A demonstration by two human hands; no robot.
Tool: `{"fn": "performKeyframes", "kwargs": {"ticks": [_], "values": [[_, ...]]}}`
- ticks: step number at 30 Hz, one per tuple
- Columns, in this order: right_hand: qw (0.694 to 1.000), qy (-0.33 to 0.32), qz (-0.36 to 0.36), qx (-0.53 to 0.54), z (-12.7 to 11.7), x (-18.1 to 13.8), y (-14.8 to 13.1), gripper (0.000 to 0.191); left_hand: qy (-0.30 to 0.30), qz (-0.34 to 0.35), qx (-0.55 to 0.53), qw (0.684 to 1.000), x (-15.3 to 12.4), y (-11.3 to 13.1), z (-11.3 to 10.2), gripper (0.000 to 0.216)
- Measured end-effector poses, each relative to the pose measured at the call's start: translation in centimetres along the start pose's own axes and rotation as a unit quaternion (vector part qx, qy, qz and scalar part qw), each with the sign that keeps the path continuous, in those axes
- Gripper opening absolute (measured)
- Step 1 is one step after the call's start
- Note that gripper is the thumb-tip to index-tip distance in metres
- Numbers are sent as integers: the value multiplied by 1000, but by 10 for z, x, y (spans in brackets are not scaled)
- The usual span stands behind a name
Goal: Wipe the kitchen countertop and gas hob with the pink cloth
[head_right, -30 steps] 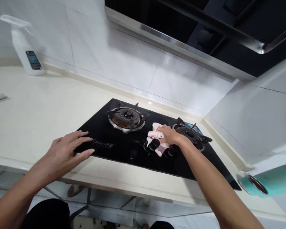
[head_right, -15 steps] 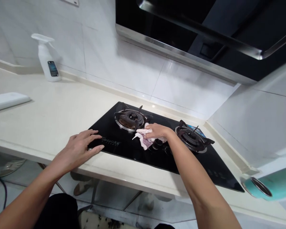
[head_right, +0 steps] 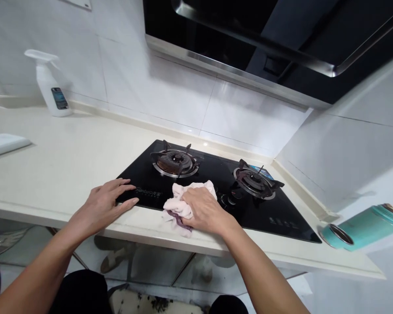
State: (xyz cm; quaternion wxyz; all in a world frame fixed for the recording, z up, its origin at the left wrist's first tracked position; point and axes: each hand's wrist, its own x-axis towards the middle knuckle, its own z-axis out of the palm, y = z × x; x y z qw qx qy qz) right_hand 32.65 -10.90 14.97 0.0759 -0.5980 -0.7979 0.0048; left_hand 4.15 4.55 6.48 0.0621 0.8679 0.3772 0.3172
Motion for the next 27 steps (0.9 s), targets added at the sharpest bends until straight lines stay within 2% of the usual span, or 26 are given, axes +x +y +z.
{"fn": "performKeyframes", "kwargs": {"ticks": [3,5,10,13,16,21,27], "values": [[999,16,26,24,2,-40,6,24,-11,1,1,1000,0,-1,0,61],[997,24,75,18,5,-70,20,23,-17,1,3,1000,0,-1,-1,62],[966,28,253,-48,3,-143,82,26,-19,-3,12,1000,-1,0,-1,59],[934,-1,346,-90,-3,-166,119,29,-12,-3,17,1000,-1,2,-1,57],[917,-26,370,-143,-6,-157,141,34,-11,-4,18,1000,0,3,-2,56],[899,-48,385,-203,-9,-98,157,31,-14,-7,13,1000,0,3,-1,60],[941,-78,321,-77,-23,-50,181,21,-12,-8,8,1000,0,3,-1,62]]}}
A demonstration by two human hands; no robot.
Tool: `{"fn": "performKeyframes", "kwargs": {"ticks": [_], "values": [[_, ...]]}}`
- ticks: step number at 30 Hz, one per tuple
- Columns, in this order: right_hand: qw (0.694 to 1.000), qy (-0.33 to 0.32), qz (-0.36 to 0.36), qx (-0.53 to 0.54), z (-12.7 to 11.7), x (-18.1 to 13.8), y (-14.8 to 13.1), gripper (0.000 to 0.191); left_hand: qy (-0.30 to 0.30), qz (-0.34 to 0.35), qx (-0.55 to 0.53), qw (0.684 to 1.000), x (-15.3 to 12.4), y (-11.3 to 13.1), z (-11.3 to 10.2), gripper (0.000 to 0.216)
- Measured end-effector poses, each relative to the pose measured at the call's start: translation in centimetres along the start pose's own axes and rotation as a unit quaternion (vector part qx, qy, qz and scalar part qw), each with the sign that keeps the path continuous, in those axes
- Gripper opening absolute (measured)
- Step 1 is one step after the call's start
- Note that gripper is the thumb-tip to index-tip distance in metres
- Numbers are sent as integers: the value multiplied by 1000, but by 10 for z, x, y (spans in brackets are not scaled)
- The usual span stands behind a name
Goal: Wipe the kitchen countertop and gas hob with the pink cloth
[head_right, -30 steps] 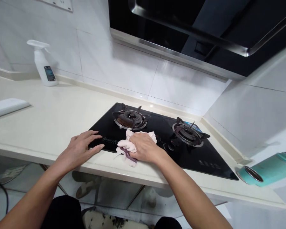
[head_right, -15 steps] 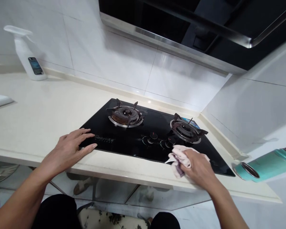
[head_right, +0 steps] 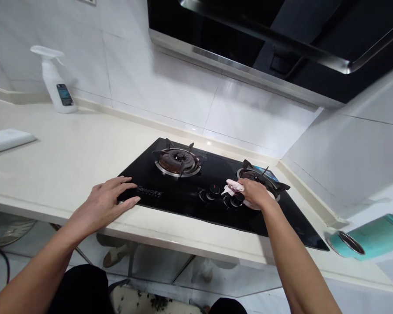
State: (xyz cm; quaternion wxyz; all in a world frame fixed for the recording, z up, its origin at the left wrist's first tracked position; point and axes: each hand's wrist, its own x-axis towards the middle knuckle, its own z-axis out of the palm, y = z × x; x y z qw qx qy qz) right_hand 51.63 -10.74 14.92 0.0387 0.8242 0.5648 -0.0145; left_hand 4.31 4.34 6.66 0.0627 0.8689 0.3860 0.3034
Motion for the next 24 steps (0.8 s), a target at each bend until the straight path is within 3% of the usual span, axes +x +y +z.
{"fn": "performKeyframes", "kwargs": {"ticks": [8,17,24], "values": [[993,-93,-65,35,-19,35,-7,18,-6,-12,-14,1000,2,3,-3,61],[990,-128,-54,27,-37,37,-33,31,-11,-17,-16,1000,2,1,-3,60],[989,-145,-33,23,-35,42,-38,38,-15,-18,-2,1000,3,-1,-2,60]]}}
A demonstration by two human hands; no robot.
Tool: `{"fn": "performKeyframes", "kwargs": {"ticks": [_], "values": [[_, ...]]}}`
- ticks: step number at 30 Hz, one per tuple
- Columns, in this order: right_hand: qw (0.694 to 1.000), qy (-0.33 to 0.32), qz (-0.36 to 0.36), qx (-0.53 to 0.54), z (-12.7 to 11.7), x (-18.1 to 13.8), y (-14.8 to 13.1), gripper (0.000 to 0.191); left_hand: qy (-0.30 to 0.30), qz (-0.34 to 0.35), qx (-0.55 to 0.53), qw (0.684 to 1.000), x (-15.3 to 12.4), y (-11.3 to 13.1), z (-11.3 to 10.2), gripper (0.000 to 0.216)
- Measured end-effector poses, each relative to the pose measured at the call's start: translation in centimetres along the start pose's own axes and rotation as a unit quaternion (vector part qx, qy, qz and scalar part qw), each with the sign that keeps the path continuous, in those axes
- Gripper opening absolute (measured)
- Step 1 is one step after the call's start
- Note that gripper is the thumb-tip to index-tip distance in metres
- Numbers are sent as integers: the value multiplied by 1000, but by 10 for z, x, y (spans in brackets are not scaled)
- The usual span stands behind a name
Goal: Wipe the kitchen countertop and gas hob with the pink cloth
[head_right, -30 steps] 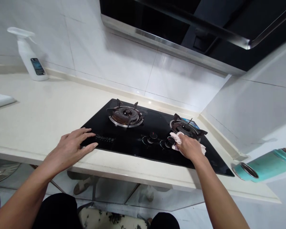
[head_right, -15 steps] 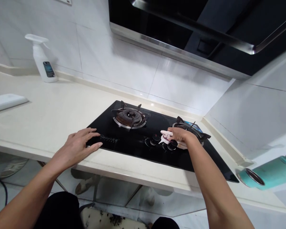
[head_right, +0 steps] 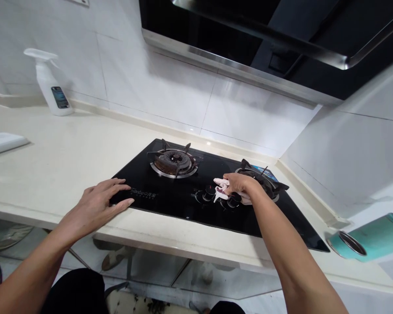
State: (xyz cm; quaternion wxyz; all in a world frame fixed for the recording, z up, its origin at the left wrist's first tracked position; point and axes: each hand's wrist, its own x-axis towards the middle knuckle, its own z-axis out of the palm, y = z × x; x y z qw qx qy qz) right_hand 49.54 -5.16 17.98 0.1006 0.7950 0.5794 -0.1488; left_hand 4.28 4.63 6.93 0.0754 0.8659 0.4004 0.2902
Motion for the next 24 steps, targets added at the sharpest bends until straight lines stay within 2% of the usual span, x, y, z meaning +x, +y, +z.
{"fn": "performKeyframes", "kwargs": {"ticks": [7,13,19,24], "values": [[998,39,46,-8,-4,20,4,34,10,8,-5,1000,-2,0,1,61],[994,82,64,23,-18,27,25,47,10,-2,-8,1000,-4,1,0,58],[995,91,44,-1,2,22,22,35,4,-10,-17,1000,-5,3,-2,58],[997,79,17,-14,16,5,21,28,20,1,-16,1000,-5,2,1,60]]}}
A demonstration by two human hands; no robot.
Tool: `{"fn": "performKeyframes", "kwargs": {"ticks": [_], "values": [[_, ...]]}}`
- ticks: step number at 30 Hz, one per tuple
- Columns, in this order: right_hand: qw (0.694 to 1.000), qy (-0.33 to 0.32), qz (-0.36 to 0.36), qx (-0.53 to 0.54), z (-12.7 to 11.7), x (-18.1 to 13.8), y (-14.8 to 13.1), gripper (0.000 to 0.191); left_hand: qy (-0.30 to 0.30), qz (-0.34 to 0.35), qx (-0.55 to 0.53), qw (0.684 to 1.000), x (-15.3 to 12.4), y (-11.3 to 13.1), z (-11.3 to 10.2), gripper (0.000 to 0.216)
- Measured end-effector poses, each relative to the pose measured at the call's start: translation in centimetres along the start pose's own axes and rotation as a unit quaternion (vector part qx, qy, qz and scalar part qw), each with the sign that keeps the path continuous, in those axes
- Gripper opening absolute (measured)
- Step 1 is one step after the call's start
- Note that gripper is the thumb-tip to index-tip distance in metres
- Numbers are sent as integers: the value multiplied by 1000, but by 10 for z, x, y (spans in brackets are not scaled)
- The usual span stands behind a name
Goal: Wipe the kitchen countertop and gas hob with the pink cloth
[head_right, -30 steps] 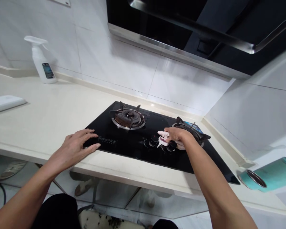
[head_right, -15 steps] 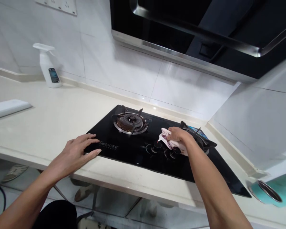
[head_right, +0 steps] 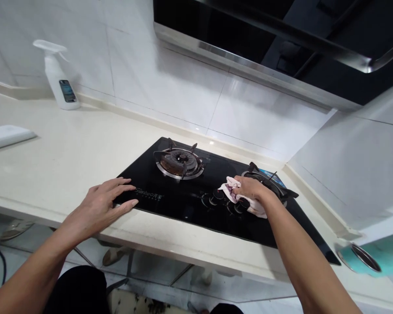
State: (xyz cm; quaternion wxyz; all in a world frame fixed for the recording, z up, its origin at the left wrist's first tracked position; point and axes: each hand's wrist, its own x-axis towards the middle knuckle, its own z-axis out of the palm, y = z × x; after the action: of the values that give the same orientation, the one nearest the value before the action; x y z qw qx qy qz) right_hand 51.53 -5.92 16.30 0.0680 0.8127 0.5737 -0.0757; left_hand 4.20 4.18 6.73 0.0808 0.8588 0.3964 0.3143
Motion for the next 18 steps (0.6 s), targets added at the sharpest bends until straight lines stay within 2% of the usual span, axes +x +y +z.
{"fn": "performKeyframes", "kwargs": {"ticks": [6,9,11,15,18], "values": [[1000,-6,26,-3,14,-46,22,24,-12,6,-3,1000,-1,1,0,58],[996,-7,73,-59,28,-73,22,27,-4,12,0,1000,-1,2,1,57],[991,-6,94,-99,36,-89,17,27,6,17,3,1000,-1,4,2,57],[989,3,94,-115,48,-119,2,24,6,18,5,1000,-2,8,1,53],[991,33,69,-109,55,-140,-22,18,-2,12,9,1000,-3,11,0,49]]}}
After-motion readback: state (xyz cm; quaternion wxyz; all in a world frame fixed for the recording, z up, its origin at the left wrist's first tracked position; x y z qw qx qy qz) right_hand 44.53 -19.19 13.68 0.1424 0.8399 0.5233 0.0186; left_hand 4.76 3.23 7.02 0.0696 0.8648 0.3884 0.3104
